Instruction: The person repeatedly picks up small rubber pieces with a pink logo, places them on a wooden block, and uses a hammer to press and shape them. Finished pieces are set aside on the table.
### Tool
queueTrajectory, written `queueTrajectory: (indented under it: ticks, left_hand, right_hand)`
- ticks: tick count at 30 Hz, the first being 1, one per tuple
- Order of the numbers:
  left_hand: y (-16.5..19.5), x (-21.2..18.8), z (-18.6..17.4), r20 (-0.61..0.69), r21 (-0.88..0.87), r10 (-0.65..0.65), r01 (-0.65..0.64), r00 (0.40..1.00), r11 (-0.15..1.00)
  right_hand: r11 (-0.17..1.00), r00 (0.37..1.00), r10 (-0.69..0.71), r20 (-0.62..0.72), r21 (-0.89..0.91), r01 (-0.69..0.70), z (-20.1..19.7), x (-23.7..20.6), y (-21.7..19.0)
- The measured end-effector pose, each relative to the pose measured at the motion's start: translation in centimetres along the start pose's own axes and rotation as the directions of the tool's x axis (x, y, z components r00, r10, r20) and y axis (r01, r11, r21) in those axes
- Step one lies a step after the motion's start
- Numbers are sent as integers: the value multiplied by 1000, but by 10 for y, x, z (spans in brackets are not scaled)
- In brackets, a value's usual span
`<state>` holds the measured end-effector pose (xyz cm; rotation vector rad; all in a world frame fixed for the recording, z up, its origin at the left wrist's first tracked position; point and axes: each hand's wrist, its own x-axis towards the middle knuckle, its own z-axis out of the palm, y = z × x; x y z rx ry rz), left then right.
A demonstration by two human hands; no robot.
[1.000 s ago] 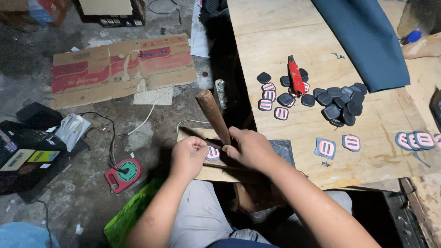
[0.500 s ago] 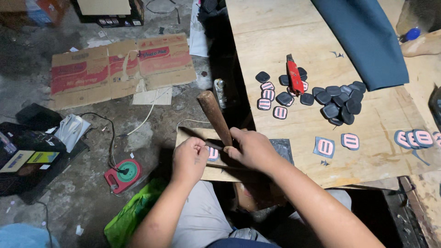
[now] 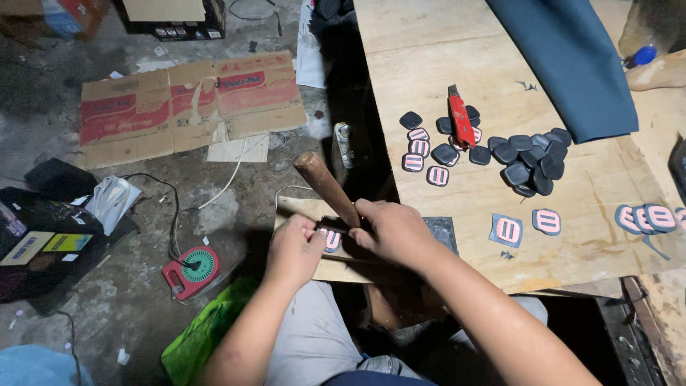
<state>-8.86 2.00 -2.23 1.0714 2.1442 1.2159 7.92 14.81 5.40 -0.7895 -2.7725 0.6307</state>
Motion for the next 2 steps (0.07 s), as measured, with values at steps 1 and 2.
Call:
queueTrajectory:
  ticks: [1,2]
  left_hand:
    - [2,2,-2,37,-14,-19,20,999,1000]
    - [3,3,-4,75,-28,-42,44,996,999]
  right_hand:
    - [999,999,41,18,6,-41,0,2,0]
    - [997,996,81,40,12,-82,1,5,-1]
